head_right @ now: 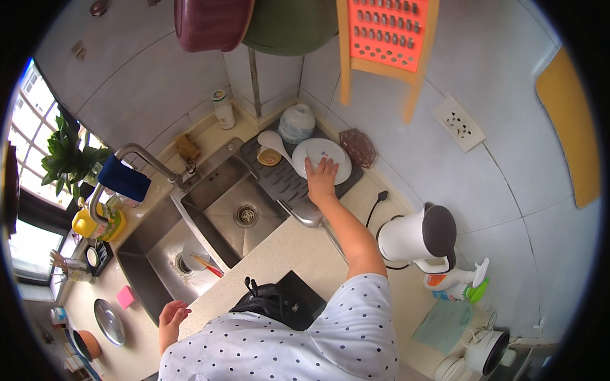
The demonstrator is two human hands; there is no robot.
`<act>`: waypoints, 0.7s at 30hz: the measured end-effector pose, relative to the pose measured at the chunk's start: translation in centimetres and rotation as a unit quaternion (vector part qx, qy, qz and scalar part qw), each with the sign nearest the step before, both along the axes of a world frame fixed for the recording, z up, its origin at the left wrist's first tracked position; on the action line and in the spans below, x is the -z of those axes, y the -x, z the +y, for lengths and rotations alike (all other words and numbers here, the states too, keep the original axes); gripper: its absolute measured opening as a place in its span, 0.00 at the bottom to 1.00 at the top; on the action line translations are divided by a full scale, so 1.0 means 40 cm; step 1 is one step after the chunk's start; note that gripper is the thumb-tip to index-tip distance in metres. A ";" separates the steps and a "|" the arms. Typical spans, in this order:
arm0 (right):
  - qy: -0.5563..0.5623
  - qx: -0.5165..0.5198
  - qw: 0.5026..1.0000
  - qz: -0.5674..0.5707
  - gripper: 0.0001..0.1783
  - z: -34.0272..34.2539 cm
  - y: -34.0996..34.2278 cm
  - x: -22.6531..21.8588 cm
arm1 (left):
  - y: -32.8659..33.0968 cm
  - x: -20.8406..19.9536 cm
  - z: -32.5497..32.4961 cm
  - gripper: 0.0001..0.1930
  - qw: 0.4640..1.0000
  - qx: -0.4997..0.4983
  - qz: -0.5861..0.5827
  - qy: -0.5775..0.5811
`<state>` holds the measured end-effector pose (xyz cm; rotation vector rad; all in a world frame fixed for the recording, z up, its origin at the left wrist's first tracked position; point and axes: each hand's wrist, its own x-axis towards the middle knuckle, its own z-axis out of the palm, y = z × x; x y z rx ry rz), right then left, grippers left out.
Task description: The person organizes kitchen items, including moving a cutting board and a spice jar. They then wash a white bowl and a spoon in the sink using a blue cloth and running water. The person places the cleaned items on the counter.
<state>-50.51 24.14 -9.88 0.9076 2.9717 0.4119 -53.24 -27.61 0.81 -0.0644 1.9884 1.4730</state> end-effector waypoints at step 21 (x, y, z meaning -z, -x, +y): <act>0.074 -0.074 0.924 0.368 0.28 0.123 -0.083 -0.249 | 0.004 0.028 -0.002 0.11 0.994 0.100 0.001 -0.050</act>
